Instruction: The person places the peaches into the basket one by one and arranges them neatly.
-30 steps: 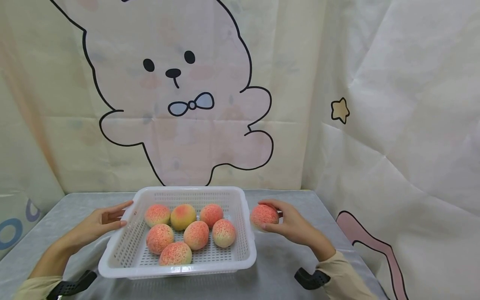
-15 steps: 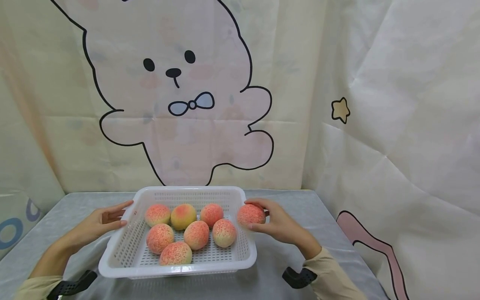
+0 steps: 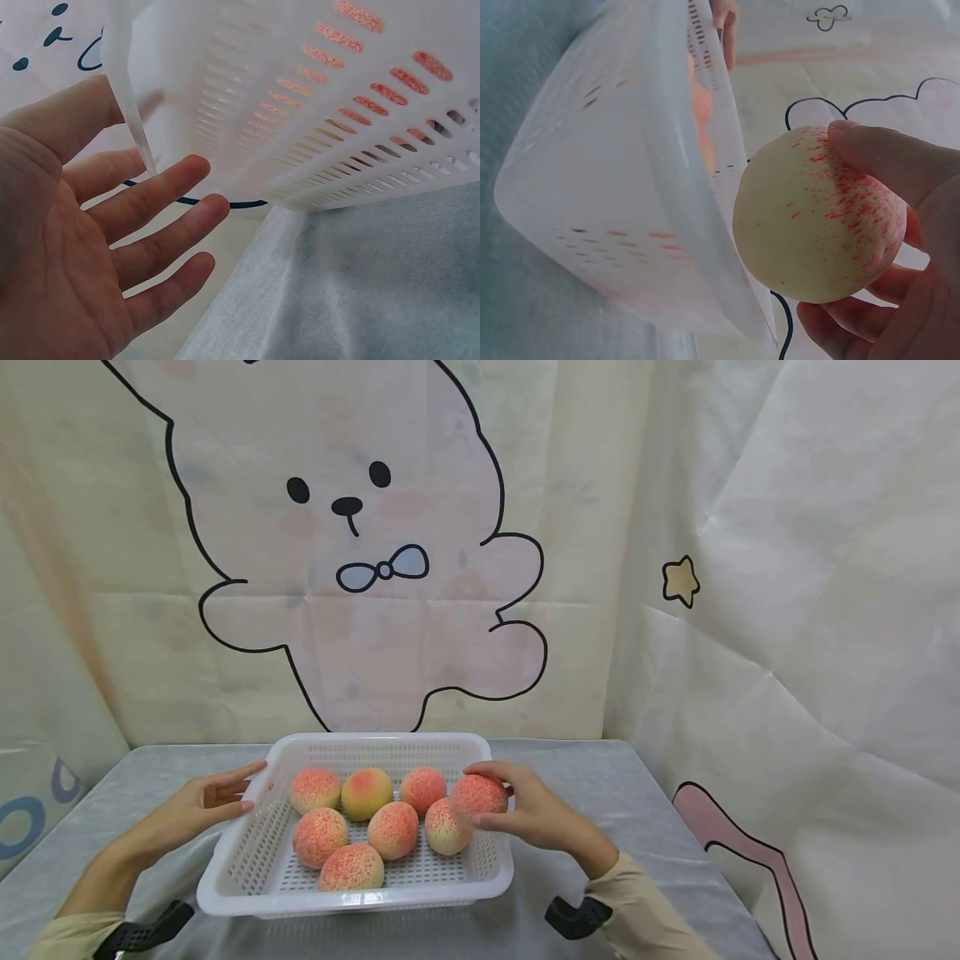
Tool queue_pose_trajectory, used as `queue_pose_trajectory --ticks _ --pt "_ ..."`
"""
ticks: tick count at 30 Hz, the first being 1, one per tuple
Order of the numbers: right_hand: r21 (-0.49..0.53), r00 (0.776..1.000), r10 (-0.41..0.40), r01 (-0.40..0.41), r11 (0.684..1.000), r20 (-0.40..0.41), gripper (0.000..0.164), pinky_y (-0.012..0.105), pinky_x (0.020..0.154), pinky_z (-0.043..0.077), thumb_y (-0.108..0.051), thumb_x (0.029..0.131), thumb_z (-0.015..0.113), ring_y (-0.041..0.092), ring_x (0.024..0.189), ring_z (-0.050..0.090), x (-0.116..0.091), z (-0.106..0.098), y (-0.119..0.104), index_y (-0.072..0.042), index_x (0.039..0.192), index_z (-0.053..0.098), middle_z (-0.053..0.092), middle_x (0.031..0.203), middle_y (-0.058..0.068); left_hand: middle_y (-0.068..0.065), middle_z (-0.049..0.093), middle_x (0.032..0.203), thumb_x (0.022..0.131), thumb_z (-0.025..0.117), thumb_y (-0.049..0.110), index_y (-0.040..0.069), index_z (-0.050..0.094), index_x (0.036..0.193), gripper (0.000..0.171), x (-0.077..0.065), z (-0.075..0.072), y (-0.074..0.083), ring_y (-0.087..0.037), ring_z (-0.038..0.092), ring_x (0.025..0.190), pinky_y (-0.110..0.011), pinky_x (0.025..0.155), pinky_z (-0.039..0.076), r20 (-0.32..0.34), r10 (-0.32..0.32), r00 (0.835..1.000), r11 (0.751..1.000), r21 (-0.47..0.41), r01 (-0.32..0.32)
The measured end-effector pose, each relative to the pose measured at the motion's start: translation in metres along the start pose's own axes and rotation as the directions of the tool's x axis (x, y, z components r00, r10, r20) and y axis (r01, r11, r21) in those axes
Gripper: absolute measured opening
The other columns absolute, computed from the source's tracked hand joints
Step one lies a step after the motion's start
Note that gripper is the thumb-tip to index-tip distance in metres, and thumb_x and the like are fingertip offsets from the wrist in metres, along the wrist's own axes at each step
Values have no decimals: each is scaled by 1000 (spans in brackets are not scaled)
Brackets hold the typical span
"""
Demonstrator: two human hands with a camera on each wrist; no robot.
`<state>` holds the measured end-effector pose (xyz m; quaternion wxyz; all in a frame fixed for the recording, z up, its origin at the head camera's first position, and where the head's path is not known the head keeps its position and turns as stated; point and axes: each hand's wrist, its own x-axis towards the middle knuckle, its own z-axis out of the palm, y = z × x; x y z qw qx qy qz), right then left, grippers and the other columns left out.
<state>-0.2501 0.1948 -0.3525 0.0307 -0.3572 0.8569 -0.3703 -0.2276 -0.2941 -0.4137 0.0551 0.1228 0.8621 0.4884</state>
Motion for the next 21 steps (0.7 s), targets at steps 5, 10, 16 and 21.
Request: queue_pose_trajectory --ticks 5,10,16,21 --pt "6 999 -23 23 1000 32 56 35 96 52 -31 89 78 11 114 62 3 7 -4 -15 139 58 65 135 3 -30 52 146 100 62 28 3 27 159 72 0 0 0 -48 56 130 -59 94 55 0 2 1000 1000 1 -2" --pt "11 998 -5 5 1000 63 56 34 96 52 -31 88 79 11 112 62 6 16 -8 -14 138 59 67 132 1 -30 53 146 101 62 28 3 27 159 72 0 0 0 -48 57 129 -58 94 55 2 8 1000 1000 4 -8" --pt "-6 994 24 -24 1000 106 59 31 93 51 -31 87 79 10 110 60 9 27 -10 -11 139 59 67 131 0 -31 52 146 101 62 27 3 27 159 72 -1 0 1 -47 57 129 -56 94 56 5 9 1000 1000 -3 -9" --pt "-21 990 38 -36 999 132 55 29 94 50 -31 86 81 8 111 59 11 35 -12 -19 136 61 66 130 -6 -31 51 147 101 61 27 2 27 159 72 -1 1 1 -48 56 130 -56 93 56 8 16 1000 1000 4 -16"
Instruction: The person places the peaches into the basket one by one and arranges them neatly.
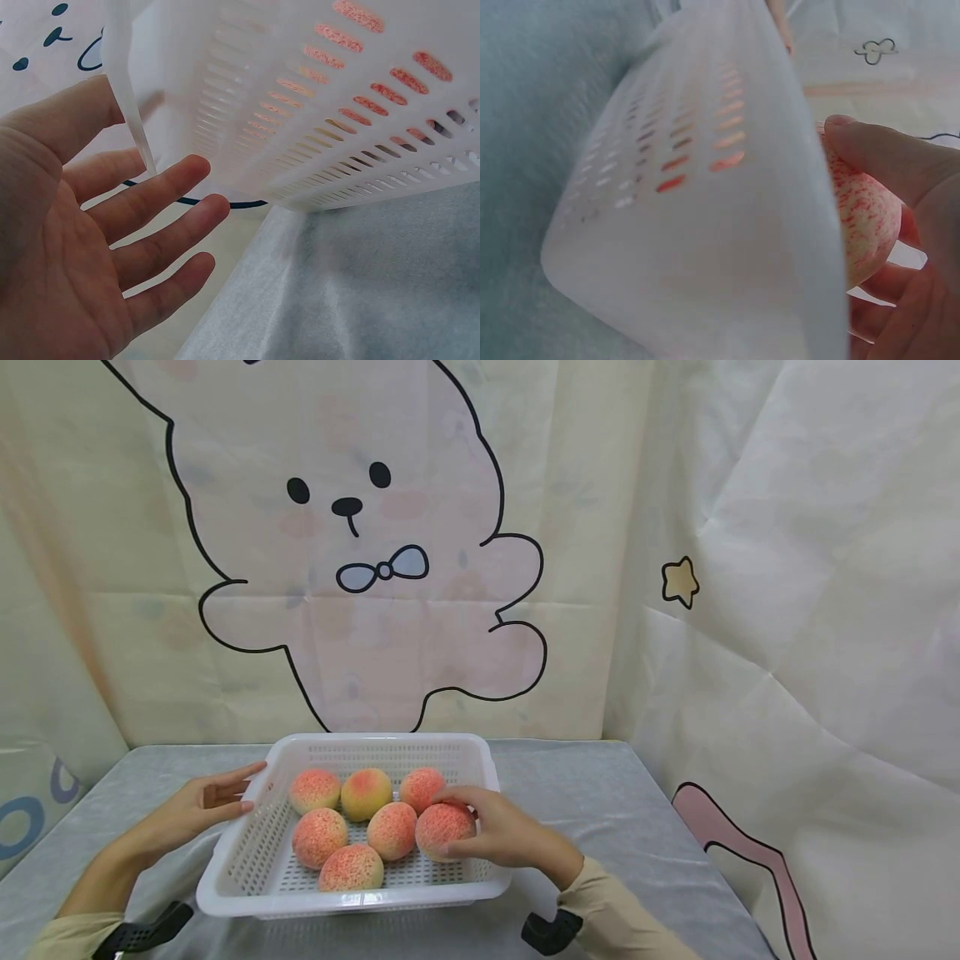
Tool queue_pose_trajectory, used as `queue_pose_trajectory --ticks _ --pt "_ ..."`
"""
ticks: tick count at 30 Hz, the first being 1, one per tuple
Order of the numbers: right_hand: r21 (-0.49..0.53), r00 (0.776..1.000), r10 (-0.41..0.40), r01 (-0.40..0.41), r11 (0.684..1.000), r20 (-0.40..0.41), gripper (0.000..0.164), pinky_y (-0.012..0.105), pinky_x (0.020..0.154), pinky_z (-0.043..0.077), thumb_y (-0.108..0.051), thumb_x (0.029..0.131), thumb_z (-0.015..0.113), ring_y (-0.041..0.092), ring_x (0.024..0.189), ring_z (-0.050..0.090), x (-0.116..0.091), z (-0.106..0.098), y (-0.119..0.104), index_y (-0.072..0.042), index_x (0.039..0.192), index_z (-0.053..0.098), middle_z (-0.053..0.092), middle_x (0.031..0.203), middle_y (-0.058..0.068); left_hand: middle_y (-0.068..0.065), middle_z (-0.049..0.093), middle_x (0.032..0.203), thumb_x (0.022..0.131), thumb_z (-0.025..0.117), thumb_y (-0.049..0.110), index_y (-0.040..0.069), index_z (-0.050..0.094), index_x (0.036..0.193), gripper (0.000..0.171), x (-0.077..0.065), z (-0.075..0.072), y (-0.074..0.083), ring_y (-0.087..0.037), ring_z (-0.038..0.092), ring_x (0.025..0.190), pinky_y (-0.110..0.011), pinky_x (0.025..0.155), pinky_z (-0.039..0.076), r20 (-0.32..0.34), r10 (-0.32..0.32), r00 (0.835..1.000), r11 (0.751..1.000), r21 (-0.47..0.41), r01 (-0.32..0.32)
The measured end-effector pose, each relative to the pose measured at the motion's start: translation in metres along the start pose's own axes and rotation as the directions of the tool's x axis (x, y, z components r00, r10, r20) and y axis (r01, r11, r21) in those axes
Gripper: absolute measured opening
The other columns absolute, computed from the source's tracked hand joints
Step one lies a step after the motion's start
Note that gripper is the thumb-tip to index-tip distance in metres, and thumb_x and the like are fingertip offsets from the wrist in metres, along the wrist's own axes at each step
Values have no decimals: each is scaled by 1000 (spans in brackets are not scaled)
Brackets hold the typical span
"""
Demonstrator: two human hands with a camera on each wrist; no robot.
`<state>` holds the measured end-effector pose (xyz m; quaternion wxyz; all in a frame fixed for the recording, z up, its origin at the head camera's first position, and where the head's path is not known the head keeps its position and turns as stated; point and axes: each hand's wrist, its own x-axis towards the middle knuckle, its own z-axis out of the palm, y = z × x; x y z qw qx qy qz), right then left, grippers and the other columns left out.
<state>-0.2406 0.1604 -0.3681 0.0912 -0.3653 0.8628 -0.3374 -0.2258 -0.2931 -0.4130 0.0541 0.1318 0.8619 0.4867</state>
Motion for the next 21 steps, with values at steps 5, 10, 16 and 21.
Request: queue_pose_trajectory --ticks 5,10,16,21 --pt "25 999 25 -27 999 48 51 28 94 49 -31 84 83 7 111 59 5 8 -1 -23 131 64 66 128 -9 -31 50 148 101 61 27 3 27 159 72 0 0 0 -50 54 131 -59 94 55 -3 -2 1000 1000 2 2" --pt "26 996 2 -5 1000 91 47 27 96 48 -30 83 84 5 111 58 8 16 1 -27 127 65 66 125 -12 -30 51 147 101 62 27 3 28 159 72 1 -1 0 -50 55 131 -59 94 55 -11 -7 1000 1000 3 8" --pt "0 992 -35 35 999 120 48 25 101 46 -27 84 84 4 113 56 9 22 3 -26 128 64 65 124 -13 -31 52 147 100 62 28 3 28 159 73 1 0 0 -48 56 130 -57 94 55 -9 -18 1000 1000 1 18" --pt "-8 989 -29 31 999 142 49 26 103 46 -27 83 84 4 115 56 10 23 0 -24 128 65 65 126 -12 -30 52 146 101 62 28 3 28 159 72 1 -1 0 -47 57 129 -55 94 56 -9 -15 1000 1000 -1 15"
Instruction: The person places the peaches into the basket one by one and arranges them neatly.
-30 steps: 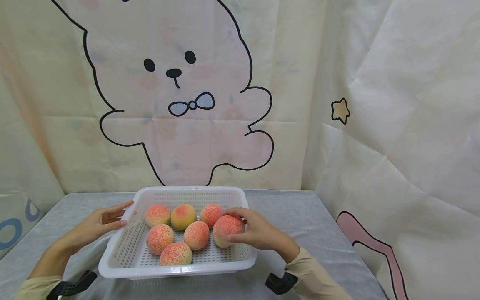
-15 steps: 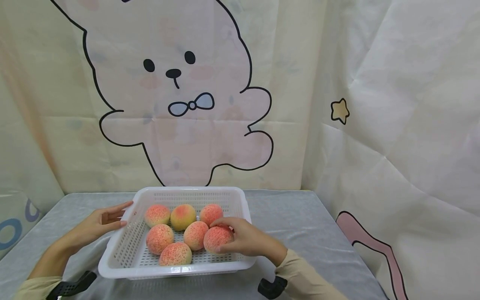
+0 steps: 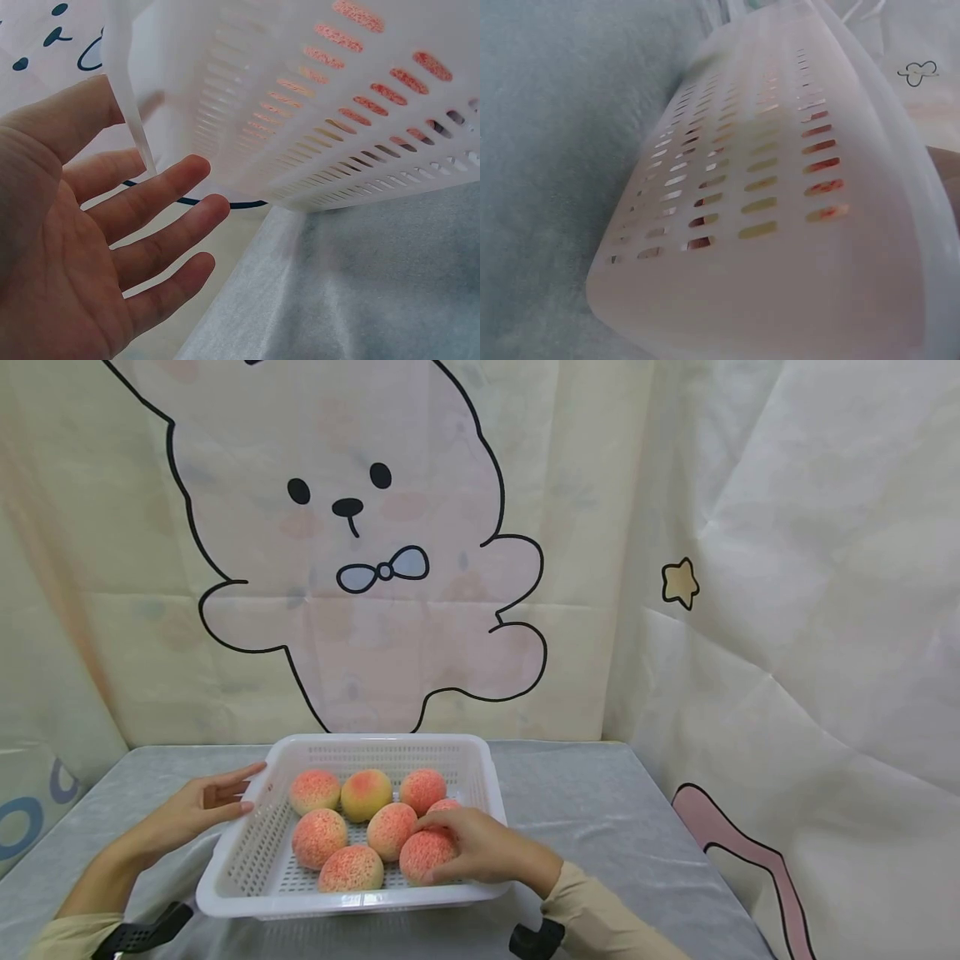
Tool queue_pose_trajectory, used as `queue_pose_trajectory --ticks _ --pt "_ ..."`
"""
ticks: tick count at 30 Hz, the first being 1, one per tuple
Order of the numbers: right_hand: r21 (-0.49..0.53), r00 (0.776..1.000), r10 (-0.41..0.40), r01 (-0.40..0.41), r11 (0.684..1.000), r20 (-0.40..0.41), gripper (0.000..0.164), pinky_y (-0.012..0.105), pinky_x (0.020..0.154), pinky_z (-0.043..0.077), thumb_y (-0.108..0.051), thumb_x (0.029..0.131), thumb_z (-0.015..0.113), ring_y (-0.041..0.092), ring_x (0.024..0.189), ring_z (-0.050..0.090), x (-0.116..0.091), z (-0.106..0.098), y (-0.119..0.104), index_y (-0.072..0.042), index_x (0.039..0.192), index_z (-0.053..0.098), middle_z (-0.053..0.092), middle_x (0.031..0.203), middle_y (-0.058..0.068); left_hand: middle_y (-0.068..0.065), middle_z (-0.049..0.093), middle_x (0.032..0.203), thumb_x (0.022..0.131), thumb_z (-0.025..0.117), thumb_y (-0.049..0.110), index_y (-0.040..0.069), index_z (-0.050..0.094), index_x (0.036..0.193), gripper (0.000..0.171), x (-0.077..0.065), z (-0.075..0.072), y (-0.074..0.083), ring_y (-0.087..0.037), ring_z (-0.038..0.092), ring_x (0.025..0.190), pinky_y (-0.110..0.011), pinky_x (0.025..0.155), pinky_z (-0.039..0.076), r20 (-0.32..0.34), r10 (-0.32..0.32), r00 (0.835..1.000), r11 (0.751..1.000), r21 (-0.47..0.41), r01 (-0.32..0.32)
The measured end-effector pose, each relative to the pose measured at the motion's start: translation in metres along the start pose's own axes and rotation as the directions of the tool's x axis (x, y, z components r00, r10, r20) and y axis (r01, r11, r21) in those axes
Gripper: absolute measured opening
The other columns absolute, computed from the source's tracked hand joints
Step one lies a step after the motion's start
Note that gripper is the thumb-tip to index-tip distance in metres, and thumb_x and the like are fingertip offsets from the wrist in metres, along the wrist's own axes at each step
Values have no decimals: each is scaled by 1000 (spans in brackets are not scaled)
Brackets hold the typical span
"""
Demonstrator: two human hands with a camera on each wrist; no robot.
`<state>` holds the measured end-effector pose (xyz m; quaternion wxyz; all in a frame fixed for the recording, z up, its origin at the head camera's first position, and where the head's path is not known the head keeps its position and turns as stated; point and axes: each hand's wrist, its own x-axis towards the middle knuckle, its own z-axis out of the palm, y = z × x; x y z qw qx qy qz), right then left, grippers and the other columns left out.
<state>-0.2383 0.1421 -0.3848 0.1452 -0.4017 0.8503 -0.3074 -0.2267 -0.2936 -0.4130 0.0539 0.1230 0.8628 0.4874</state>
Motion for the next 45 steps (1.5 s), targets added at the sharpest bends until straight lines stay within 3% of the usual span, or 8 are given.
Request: queue_pose_trajectory --ticks 8,16,29,37,42,45 --pt "-53 1000 -10 11 999 9 47 24 103 47 -20 81 86 1 110 55 1 1 -2 -24 124 66 65 121 -14 -31 52 147 101 62 28 3 27 159 73 0 -1 0 -47 57 129 -56 94 56 2 3 1000 1000 8 -3" --pt "1 1000 -21 21 1000 1 33 27 78 55 -17 84 83 11 90 61 2 0 0 -15 114 70 70 107 -4 -29 53 146 101 62 29 4 27 159 73 1 -2 -1 -47 57 129 -56 94 56 -1 0 1000 1000 13 0" --pt "31 999 -1 3 1000 -43 32 29 89 52 -23 93 74 21 107 64 1 0 -1 -15 123 67 70 122 9 -31 53 145 101 62 28 3 27 159 72 0 -1 -1 -46 58 128 -55 93 56 1 0 1000 1000 8 0" --pt "62 995 -11 18 998 -104 30 38 90 54 -23 96 70 29 109 64 1 -5 -1 -14 125 66 69 124 13 -31 52 147 101 62 29 4 27 159 73 1 -1 -2 -47 56 130 -55 94 56 7 -9 1000 1000 4 9" --pt "80 986 -37 51 995 -164 33 35 90 54 -21 97 68 33 111 64 0 -11 1 -7 128 65 69 126 17 -31 51 147 101 62 29 4 27 159 73 1 -1 -2 -48 56 130 -55 93 56 9 -11 1000 1000 1 11" --pt "90 980 -44 62 994 -196 32 31 89 53 -19 99 66 35 112 64 -1 -16 3 -8 129 65 68 127 17 -31 50 148 101 62 29 4 27 159 73 1 -1 -3 -48 55 131 -54 94 56 8 -10 1000 1000 1 10"
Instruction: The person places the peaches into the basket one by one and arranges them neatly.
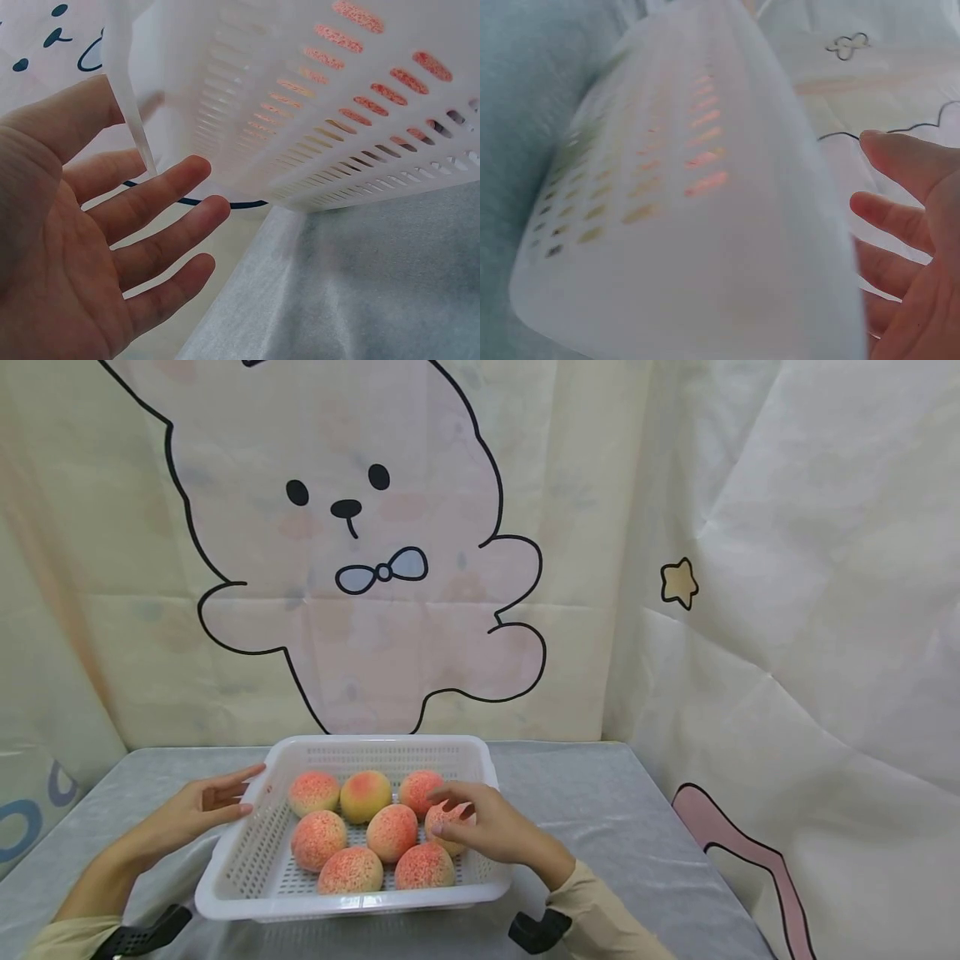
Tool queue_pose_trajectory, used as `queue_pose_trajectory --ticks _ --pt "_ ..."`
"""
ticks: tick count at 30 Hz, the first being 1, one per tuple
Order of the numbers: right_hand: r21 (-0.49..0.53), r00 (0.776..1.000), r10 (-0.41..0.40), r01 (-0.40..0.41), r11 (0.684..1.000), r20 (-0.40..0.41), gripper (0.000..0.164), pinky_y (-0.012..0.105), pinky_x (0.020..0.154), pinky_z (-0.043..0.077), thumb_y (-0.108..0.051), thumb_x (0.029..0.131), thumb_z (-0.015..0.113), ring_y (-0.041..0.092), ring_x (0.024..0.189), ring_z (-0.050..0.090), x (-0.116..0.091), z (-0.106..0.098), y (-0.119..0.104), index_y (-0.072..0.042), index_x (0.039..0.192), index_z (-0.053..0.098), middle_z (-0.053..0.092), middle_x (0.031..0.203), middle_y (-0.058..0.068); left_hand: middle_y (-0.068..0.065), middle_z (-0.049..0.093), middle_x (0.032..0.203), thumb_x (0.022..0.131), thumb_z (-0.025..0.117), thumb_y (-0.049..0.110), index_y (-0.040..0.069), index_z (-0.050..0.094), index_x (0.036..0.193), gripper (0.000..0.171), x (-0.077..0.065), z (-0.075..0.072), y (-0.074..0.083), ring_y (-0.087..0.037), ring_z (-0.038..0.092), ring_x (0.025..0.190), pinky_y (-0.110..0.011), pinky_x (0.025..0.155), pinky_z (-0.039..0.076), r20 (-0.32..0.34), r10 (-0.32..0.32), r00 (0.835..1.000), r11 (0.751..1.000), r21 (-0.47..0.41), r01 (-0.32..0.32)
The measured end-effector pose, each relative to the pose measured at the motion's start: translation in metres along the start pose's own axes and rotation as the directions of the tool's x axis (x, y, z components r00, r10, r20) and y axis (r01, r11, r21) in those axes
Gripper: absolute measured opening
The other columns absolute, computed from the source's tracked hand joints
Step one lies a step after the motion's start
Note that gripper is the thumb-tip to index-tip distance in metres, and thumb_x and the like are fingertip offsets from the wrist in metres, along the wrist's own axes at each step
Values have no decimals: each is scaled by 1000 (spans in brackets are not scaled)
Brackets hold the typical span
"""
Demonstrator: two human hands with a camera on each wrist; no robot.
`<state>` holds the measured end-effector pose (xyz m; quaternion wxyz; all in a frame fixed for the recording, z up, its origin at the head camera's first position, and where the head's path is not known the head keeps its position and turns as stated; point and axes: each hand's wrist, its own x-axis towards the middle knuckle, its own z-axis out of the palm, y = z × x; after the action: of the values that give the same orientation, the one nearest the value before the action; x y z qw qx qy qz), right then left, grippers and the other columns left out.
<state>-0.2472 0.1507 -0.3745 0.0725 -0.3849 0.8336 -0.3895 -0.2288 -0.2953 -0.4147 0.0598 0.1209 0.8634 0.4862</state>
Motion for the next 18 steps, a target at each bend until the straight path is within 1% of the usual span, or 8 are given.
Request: queue_pose_trajectory --ticks 3,7,10,14,18 --pt "8 1000 5 -5 1000 -27 33 32 90 52 -19 99 64 35 113 64 0 -5 1 -10 131 63 67 128 18 -31 50 148 101 62 29 4 27 159 72 0 0 -1 -48 55 131 -54 94 56 0 3 1000 1000 -1 -3" --pt "7 998 22 -21 1000 -62 35 35 92 53 -20 99 64 33 114 64 0 -11 2 -9 133 62 66 129 17 -31 50 148 101 61 28 4 27 160 72 0 0 -2 -47 56 130 -54 93 56 5 8 1000 1000 -7 -8" --pt "4 996 17 -16 1000 -85 37 34 92 53 -21 99 64 29 113 65 -1 -15 6 -8 133 62 67 129 15 -31 50 148 101 61 28 4 26 160 72 0 0 -2 -46 57 129 -54 93 56 11 7 1000 1000 -13 -7" --pt "11 993 -1 2 1000 -116 37 31 92 53 -20 99 64 26 112 65 -2 -18 12 -6 133 61 66 130 15 -31 51 147 101 61 28 4 26 160 72 0 0 -1 -45 58 128 -54 93 57 13 2 1000 1000 -14 -2" --pt "22 988 13 -10 1000 -152 37 31 92 53 -19 99 64 30 113 65 -3 -21 18 -6 133 61 66 131 16 -31 51 147 101 61 28 3 26 160 72 0 0 1 -46 57 129 -54 93 57 7 6 1000 1000 -6 -6"
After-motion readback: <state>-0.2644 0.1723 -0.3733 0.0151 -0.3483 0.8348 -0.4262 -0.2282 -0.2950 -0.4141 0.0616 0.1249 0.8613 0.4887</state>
